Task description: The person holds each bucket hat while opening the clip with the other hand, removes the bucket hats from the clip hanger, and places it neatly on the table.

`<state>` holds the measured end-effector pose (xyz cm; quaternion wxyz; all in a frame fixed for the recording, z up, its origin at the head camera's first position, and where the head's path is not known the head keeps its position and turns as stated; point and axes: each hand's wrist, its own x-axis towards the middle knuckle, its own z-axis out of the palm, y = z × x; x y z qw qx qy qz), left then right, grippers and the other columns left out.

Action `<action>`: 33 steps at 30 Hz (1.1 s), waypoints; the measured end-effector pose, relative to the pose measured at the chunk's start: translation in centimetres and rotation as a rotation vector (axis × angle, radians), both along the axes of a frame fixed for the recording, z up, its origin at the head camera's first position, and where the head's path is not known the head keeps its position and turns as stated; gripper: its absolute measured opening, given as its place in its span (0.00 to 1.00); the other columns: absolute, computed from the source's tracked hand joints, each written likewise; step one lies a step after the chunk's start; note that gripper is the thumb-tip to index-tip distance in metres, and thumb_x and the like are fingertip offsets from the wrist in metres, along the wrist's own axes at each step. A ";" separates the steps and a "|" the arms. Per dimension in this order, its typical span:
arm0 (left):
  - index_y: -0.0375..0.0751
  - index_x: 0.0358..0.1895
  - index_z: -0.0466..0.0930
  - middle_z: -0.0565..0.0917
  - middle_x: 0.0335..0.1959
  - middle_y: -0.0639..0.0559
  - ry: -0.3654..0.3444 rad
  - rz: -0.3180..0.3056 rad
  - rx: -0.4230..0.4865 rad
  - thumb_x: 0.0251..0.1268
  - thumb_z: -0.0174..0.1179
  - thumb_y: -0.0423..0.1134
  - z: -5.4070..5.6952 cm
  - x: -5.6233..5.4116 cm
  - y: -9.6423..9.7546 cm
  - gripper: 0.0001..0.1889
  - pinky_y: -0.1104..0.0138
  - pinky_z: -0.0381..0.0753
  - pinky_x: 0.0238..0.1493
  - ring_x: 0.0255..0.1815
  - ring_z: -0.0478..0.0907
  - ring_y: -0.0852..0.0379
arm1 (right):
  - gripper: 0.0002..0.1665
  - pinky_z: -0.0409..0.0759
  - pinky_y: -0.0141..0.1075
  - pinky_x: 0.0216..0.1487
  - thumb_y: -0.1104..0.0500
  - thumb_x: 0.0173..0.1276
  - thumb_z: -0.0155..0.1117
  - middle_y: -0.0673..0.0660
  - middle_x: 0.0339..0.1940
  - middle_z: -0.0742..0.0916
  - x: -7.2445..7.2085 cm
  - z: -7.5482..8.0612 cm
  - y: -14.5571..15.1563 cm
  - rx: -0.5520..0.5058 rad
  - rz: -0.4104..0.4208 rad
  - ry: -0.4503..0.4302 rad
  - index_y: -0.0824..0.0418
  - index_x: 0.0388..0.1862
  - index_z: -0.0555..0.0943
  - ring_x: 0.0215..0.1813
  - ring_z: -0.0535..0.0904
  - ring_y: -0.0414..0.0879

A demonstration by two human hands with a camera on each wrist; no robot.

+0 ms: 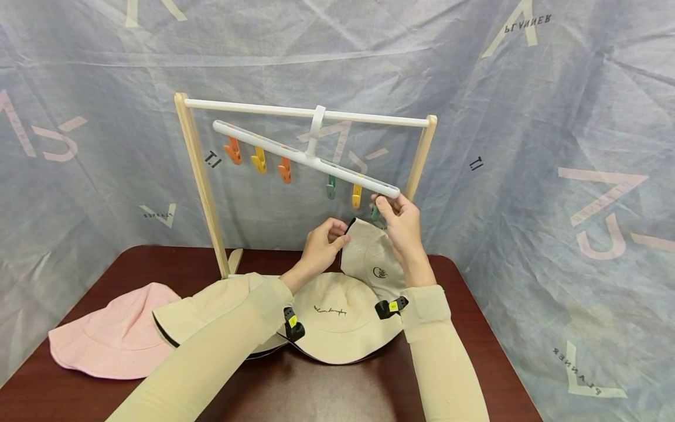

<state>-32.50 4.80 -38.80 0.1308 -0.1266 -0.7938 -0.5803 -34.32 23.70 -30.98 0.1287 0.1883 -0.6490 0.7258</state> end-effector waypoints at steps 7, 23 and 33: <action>0.46 0.55 0.83 0.86 0.50 0.51 0.000 0.001 0.002 0.78 0.66 0.38 0.0 0.1 0.0 0.08 0.61 0.85 0.53 0.50 0.85 0.54 | 0.26 0.80 0.34 0.59 0.57 0.81 0.64 0.56 0.49 0.89 0.1 0.0 0.0 -0.022 0.008 -0.007 0.77 0.66 0.75 0.48 0.85 0.45; 0.47 0.54 0.83 0.86 0.49 0.52 0.000 0.002 0.010 0.77 0.66 0.38 0.0 0.3 0.0 0.08 0.62 0.85 0.52 0.49 0.85 0.55 | 0.33 0.78 0.35 0.66 0.54 0.83 0.61 0.56 0.58 0.87 0.0 0.2 0.3 -0.024 0.060 -0.030 0.76 0.74 0.69 0.57 0.85 0.46; 0.46 0.54 0.83 0.86 0.49 0.52 -0.001 0.004 0.009 0.77 0.66 0.38 0.2 0.4 0.0 0.08 0.62 0.85 0.51 0.48 0.86 0.55 | 0.35 0.78 0.38 0.64 0.52 0.83 0.61 0.64 0.64 0.85 0.0 0.0 0.6 -0.033 0.077 -0.055 0.74 0.76 0.67 0.57 0.85 0.46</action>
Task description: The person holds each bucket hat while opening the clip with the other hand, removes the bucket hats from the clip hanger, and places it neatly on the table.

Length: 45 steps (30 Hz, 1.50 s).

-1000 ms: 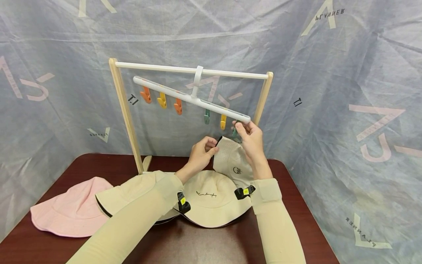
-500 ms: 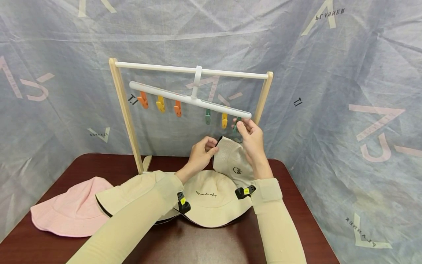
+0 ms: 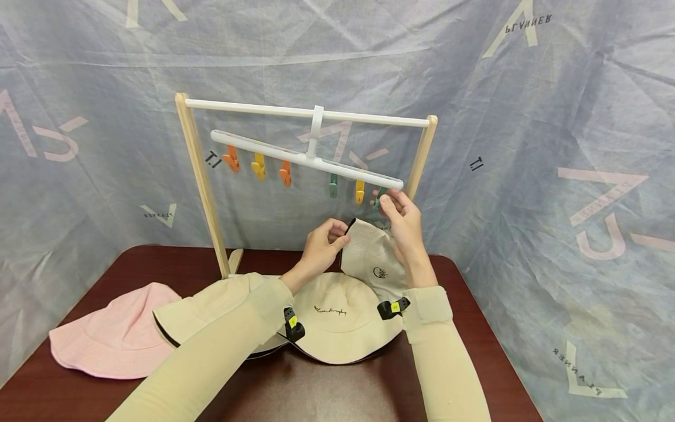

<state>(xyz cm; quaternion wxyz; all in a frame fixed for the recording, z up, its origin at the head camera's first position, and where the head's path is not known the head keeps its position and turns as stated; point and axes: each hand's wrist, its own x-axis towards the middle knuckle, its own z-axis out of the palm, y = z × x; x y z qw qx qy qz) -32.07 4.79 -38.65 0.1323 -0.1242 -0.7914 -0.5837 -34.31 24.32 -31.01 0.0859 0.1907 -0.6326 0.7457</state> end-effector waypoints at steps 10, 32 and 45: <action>0.47 0.54 0.83 0.86 0.49 0.52 -0.003 0.006 -0.002 0.78 0.66 0.38 -0.2 -0.1 -0.1 0.08 0.61 0.85 0.52 0.48 0.85 0.55 | 0.36 0.76 0.39 0.70 0.48 0.84 0.60 0.62 0.67 0.83 0.0 -0.1 0.3 0.020 0.007 -0.019 0.65 0.80 0.66 0.63 0.83 0.54; 0.47 0.55 0.83 0.86 0.49 0.52 0.001 0.006 -0.003 0.78 0.66 0.38 -0.5 -0.1 -0.2 0.08 0.62 0.85 0.53 0.49 0.86 0.55 | 0.35 0.79 0.37 0.69 0.53 0.83 0.61 0.58 0.63 0.84 1.4 -0.6 1.5 0.069 -0.002 -0.032 0.70 0.79 0.66 0.60 0.86 0.49; 0.46 0.54 0.83 0.87 0.48 0.51 0.014 0.023 -0.003 0.77 0.66 0.37 -0.6 -0.1 -0.3 0.08 0.62 0.85 0.53 0.48 0.86 0.55 | 0.33 0.82 0.30 0.61 0.53 0.83 0.63 0.63 0.66 0.83 3.3 -1.8 4.0 0.322 -0.166 0.014 0.65 0.79 0.70 0.56 0.87 0.40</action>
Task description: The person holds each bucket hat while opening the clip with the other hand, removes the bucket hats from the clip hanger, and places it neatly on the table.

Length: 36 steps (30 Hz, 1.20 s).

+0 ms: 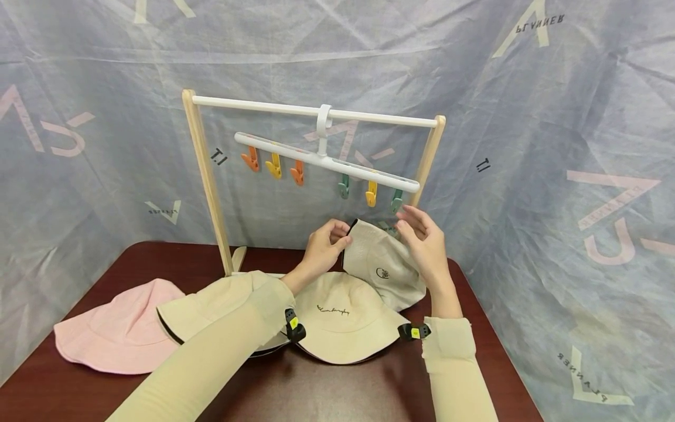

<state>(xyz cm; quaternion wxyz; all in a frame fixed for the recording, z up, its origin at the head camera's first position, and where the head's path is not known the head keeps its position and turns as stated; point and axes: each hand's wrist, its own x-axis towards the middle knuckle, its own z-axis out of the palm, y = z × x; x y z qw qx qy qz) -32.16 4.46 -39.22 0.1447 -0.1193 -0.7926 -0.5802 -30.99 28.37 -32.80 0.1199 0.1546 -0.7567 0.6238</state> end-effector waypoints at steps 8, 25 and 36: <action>0.46 0.54 0.83 0.87 0.48 0.51 -0.002 -0.004 -0.001 0.77 0.66 0.37 0.0 0.0 -0.1 0.08 0.61 0.85 0.54 0.49 0.86 0.54 | 0.32 0.81 0.25 0.58 0.54 0.81 0.65 0.55 0.64 0.86 1.4 -1.8 2.2 0.015 -0.071 0.018 0.63 0.78 0.72 0.59 0.85 0.39; 0.45 0.54 0.83 0.87 0.48 0.50 0.007 -0.004 0.023 0.77 0.66 0.37 0.0 0.1 -0.5 0.08 0.60 0.85 0.54 0.49 0.85 0.53 | 0.32 0.81 0.21 0.55 0.53 0.79 0.68 0.49 0.63 0.85 3.2 -6.5 5.5 0.070 -0.220 -0.096 0.58 0.78 0.74 0.58 0.83 0.33; 0.44 0.53 0.83 0.87 0.47 0.50 0.017 0.013 0.014 0.77 0.67 0.37 -0.2 0.0 -0.6 0.08 0.60 0.85 0.54 0.48 0.86 0.53 | 0.39 0.76 0.20 0.56 0.45 0.81 0.65 0.64 0.76 0.76 3.6 -9.8 7.6 0.200 -0.158 -0.240 0.55 0.84 0.66 0.61 0.77 0.28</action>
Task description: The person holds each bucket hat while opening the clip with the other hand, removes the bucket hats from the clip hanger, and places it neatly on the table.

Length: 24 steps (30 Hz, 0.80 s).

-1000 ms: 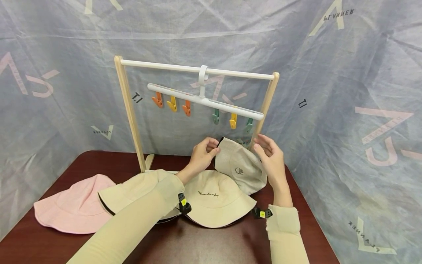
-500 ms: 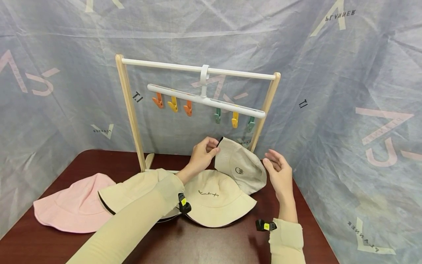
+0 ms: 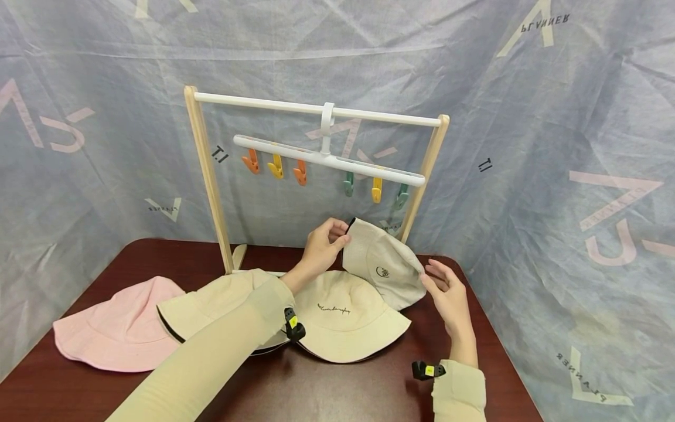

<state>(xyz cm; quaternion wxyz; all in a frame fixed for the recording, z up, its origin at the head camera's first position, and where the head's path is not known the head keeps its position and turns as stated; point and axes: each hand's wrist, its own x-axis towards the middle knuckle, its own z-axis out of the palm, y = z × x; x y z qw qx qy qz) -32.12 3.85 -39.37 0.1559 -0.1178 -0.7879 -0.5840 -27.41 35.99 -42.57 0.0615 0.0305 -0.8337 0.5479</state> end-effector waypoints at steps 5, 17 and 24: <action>0.45 0.53 0.83 0.87 0.48 0.50 -0.005 -0.005 0.007 0.77 0.66 0.37 -0.1 0.0 0.0 0.08 0.61 0.85 0.53 0.48 0.86 0.54 | 0.39 0.78 0.22 0.55 0.45 0.79 0.67 0.61 0.76 0.76 0.0 -1.2 0.5 0.024 -0.004 -0.032 0.53 0.83 0.67 0.60 0.78 0.28; 0.47 0.54 0.83 0.87 0.49 0.51 -0.024 0.005 0.009 0.78 0.66 0.39 -0.3 0.1 -0.1 0.08 0.61 0.85 0.54 0.49 0.85 0.54 | 0.42 0.82 0.28 0.56 0.53 0.79 0.68 0.70 0.76 0.73 -0.1 -3.2 1.3 0.008 0.063 -0.187 0.64 0.84 0.61 0.54 0.81 0.28; 0.46 0.54 0.83 0.87 0.49 0.51 -0.031 0.004 0.019 0.77 0.66 0.38 -0.4 0.2 -0.2 0.08 0.60 0.84 0.55 0.50 0.85 0.54 | 0.40 0.87 0.39 0.58 0.64 0.77 0.68 0.70 0.63 0.79 -0.6 -4.3 0.9 -0.108 0.074 -0.259 0.73 0.79 0.60 0.52 0.89 0.44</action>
